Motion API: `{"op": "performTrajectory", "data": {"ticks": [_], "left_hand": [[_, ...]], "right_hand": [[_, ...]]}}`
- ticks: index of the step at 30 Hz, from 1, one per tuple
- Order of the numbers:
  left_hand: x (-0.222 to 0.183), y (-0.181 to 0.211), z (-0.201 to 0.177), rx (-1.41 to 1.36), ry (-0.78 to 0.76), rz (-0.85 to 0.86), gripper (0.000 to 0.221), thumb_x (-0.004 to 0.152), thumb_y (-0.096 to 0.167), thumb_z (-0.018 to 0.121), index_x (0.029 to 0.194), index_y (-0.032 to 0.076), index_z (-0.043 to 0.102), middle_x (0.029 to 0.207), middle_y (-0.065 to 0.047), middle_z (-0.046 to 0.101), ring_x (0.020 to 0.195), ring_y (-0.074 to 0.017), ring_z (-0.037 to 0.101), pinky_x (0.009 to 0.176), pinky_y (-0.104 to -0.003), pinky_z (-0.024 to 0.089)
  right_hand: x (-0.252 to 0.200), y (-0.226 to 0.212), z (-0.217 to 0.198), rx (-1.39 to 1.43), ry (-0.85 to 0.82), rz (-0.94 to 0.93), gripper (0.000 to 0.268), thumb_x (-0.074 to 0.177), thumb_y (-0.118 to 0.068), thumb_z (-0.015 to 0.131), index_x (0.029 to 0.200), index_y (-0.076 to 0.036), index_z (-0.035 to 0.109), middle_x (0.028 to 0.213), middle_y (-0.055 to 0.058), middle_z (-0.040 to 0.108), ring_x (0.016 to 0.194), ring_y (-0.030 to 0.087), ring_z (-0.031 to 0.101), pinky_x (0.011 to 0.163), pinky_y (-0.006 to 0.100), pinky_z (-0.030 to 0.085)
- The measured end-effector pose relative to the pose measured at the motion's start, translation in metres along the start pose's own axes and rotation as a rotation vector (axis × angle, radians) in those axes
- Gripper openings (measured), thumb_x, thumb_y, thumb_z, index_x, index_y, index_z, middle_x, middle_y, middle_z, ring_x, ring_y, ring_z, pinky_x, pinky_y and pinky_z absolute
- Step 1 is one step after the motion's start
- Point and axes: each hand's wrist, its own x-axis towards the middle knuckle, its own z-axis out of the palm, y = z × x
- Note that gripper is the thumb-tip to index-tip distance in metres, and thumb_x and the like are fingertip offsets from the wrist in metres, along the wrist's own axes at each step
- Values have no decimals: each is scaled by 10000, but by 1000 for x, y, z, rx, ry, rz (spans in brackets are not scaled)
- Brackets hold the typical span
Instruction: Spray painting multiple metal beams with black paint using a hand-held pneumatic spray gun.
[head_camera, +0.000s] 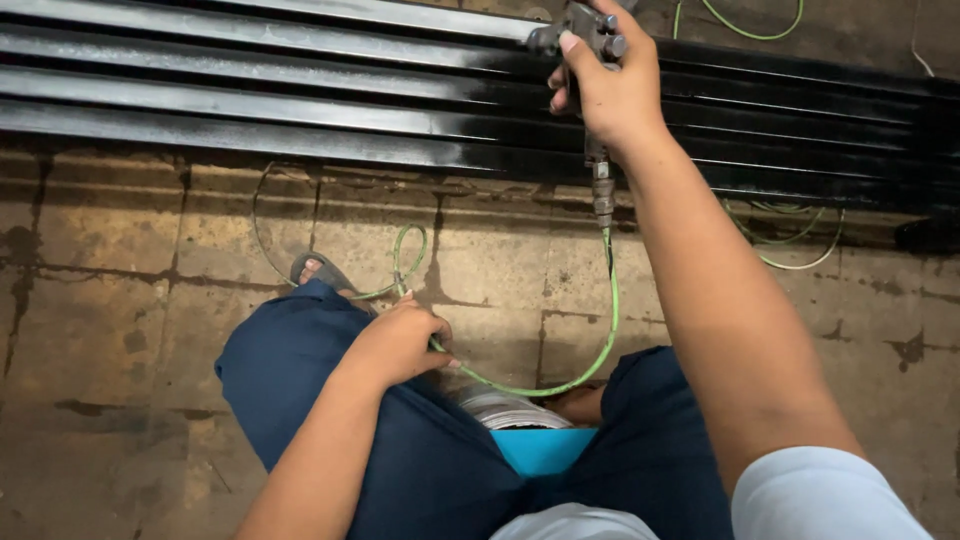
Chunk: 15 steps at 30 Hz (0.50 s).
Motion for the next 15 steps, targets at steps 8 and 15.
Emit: {"op": "performTrajectory", "data": {"ticks": [8,15], "left_hand": [[0,-1,0,1,26,15,253,883,385,814,931,138,788,663,-57,610,877,-258,605,1287,-451,237],[5,-6,5,-6,10,2,311,888,391,808,1029,116,778,794,-64,673,988,-276,581,1243,-451,294]], "right_hand": [[3,0,-2,-77,-5,17,370,1042,-110,618,1408,-127,566,720,138,612,520,179,623,496,324,635],[-4,-5,-10,-111,34,85,381,1044,-105,584,1422,-156,585,670,93,580,519,142,606,502,296,614]]}}
